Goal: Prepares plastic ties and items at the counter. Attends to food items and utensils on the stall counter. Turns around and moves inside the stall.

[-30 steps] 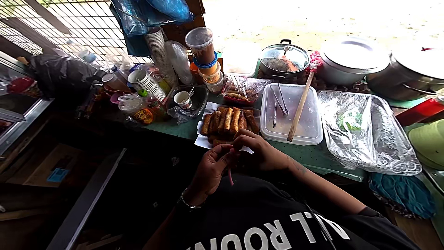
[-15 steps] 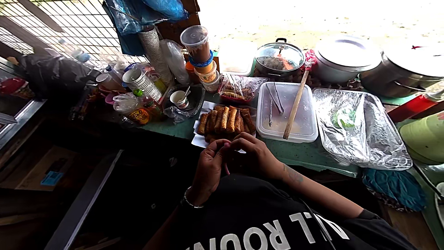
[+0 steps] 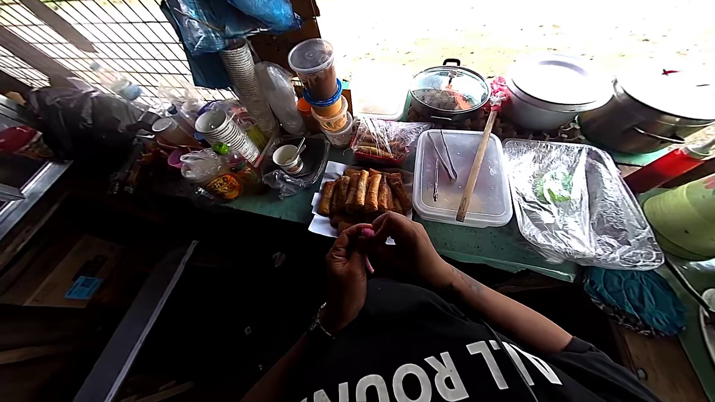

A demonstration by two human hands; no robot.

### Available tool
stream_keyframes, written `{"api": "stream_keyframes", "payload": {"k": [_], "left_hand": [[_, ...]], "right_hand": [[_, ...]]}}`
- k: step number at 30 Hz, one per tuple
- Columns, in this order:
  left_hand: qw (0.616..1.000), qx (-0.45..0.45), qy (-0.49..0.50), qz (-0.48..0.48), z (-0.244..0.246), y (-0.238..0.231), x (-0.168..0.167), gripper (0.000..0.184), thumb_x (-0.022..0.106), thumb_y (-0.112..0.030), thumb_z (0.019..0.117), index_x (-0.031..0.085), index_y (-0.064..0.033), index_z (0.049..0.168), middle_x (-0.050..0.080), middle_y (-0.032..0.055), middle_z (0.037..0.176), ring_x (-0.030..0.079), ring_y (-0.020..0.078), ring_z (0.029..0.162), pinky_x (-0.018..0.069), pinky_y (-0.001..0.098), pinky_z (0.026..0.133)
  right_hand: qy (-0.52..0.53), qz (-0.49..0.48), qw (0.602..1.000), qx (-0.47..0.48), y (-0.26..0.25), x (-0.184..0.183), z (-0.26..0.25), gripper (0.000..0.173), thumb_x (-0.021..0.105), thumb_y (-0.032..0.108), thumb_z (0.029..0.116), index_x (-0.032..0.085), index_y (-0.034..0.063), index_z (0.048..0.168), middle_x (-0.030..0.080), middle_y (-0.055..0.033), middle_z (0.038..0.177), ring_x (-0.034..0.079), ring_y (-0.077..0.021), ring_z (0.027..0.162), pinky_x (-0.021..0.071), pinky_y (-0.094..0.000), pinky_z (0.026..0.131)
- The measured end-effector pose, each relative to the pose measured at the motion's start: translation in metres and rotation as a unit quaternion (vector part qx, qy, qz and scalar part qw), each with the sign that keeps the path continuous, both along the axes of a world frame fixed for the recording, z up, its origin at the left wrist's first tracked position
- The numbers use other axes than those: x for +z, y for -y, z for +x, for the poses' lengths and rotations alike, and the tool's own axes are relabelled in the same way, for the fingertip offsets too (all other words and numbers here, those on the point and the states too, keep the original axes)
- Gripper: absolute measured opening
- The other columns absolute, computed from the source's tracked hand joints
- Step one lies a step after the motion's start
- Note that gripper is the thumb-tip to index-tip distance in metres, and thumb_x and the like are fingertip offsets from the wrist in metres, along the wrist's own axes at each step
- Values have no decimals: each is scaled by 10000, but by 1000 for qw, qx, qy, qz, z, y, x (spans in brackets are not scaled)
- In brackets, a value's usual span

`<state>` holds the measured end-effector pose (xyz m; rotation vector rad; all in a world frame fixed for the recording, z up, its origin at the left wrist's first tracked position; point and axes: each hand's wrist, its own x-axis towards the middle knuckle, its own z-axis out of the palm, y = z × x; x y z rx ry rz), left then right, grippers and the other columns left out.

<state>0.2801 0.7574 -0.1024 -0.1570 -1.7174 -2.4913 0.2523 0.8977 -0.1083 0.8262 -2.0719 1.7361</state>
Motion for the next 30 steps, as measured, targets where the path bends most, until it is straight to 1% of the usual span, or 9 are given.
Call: {"api": "stream_keyframes", "payload": {"k": [3, 5, 8, 11, 15, 17, 20, 23, 30], "left_hand": [[999, -31, -25, -23, -2, 8, -3, 172, 583, 2, 998, 659, 21, 1152, 724, 24, 990, 695, 67, 869, 592, 228, 791], [997, -50, -45, -45, -4, 14, -3, 182, 617, 11, 975, 658, 24, 1151, 729, 20, 1018, 699, 73, 923, 590, 248, 848], [998, -50, -37, -32, -6, 18, 2, 149, 600, 22, 979, 681, -5, 1101, 722, 9, 971, 693, 70, 869, 593, 244, 809], [999, -33, 25, 25, -7, 15, 12, 153, 549, 32, 996, 679, -21, 1057, 712, 10, 916, 687, 62, 810, 591, 224, 752], [991, -39, 102, 72, -6, 14, 22, 183, 487, 21, 1026, 662, -21, 1056, 717, 21, 895, 696, 58, 772, 599, 214, 711], [987, -51, 134, 78, -6, 17, 24, 187, 476, 13, 1035, 659, -17, 1057, 713, 26, 890, 692, 62, 759, 596, 211, 695], [983, -66, 149, 81, -8, 23, 23, 174, 502, 23, 1025, 672, -8, 1049, 716, 38, 875, 692, 71, 744, 599, 216, 703], [983, -90, 138, 79, -6, 26, 27, 156, 575, 44, 981, 713, -15, 1019, 725, 42, 845, 683, 65, 704, 595, 208, 687], [979, -109, 146, 95, -6, 30, 30, 165, 609, 85, 939, 711, -39, 977, 732, 54, 871, 687, 71, 703, 597, 214, 678]], "right_hand": [[13, 7, 1000, 24, -4, 1, -2, 58, 625, 7, 907, 609, -46, 921, 655, -116, 916, 633, -53, 820, 533, -171, 748], [8, 22, 999, 29, -6, 5, -2, 59, 620, 12, 917, 607, -45, 914, 650, -120, 906, 629, -61, 818, 529, -172, 747], [-3, 26, 1000, 15, -4, 8, -1, 89, 630, 42, 957, 646, -44, 943, 680, -122, 928, 660, -77, 842, 556, -205, 783], [-40, 47, 997, -36, 3, 6, 1, 118, 632, 76, 972, 685, -29, 973, 698, -122, 956, 676, -85, 876, 557, -195, 823], [-119, 52, 986, -106, 16, -4, 9, 81, 648, 75, 952, 677, 0, 964, 687, -132, 956, 669, -112, 911, 538, -176, 840], [-143, 69, 981, -111, 17, -8, 12, 83, 639, 95, 972, 670, 19, 985, 671, -123, 963, 657, -120, 933, 531, -174, 858], [-109, 30, 993, -35, 8, -7, 5, 146, 606, 85, 989, 707, -18, 1013, 695, -129, 994, 668, -118, 963, 546, -213, 871], [-41, -42, 998, 40, -1, -1, -4, 150, 606, 51, 996, 655, -76, 1058, 697, -130, 1014, 681, -95, 937, 579, -256, 864], [-31, 30, 996, 83, -10, 18, -10, 142, 634, 86, 990, 676, -49, 1004, 692, -115, 982, 666, -75, 910, 559, -221, 847]]}}
